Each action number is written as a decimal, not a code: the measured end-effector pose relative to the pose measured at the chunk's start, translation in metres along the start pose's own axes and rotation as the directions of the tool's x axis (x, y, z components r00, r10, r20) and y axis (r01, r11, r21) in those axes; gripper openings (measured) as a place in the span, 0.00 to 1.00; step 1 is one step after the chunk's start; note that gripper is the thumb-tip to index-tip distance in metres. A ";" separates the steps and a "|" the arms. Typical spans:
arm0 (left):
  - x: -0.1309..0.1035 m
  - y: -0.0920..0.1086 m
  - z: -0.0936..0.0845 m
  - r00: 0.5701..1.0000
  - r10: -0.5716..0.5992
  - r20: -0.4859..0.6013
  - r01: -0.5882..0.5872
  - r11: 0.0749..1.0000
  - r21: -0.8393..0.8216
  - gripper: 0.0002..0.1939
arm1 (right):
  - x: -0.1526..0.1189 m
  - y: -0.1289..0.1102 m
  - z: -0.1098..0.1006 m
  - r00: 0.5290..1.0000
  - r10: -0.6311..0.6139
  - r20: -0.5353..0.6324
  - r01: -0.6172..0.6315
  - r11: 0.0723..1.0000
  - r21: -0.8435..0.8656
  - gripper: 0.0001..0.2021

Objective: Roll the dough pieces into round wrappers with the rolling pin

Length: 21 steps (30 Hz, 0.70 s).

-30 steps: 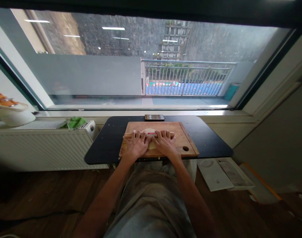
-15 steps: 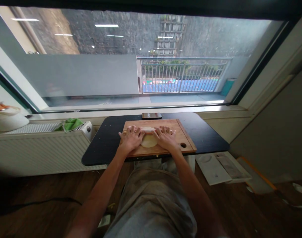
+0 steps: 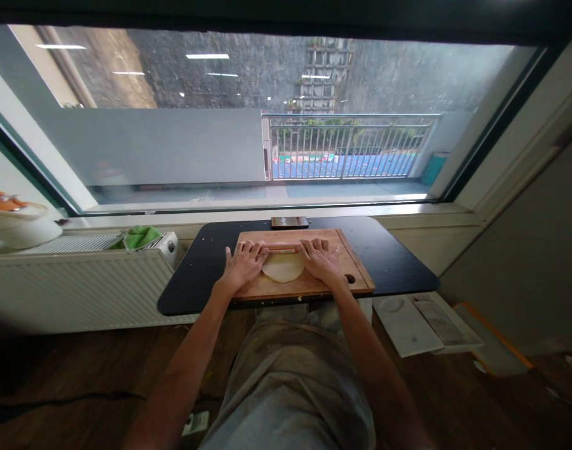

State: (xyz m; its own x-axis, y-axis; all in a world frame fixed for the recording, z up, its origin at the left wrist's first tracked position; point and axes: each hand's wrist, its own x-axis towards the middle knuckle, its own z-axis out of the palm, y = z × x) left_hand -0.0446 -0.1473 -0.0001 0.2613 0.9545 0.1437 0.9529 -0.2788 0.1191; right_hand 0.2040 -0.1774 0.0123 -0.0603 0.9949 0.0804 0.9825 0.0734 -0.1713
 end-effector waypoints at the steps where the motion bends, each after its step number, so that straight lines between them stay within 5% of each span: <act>1: -0.008 0.000 0.000 1.000 0.003 -0.005 -0.003 1.000 0.007 0.29 | -0.007 0.001 0.002 1.000 -0.014 -0.009 0.014 1.000 -0.013 0.26; 6: -0.047 0.001 0.004 0.997 0.034 -0.064 -0.032 0.999 0.037 0.28 | -0.045 0.004 0.013 0.992 -0.068 -0.104 0.057 0.993 -0.107 0.25; 11: -0.064 0.000 0.011 0.994 0.037 -0.107 -0.037 0.999 0.000 0.27 | -0.067 -0.003 0.016 0.991 0.022 -0.132 -0.038 0.993 -0.116 0.24; 16: -0.037 -0.001 0.007 0.999 0.005 -0.039 -0.007 0.999 -0.050 0.27 | -0.055 -0.008 0.009 0.987 0.112 -0.119 -0.116 0.993 -0.028 0.26; 21: 0.006 0.004 0.001 0.999 -0.005 0.048 0.009 0.996 -0.085 0.31 | -0.013 0.002 0.001 0.994 0.109 -0.007 -0.109 0.994 0.007 0.29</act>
State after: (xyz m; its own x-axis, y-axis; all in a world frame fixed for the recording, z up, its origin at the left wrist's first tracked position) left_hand -0.0391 -0.1425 -0.0001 0.2636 0.9598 0.0960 0.9387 -0.2781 0.2037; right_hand 0.2063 -0.1898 0.0101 0.0485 0.9965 0.0683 0.9820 -0.0351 -0.1858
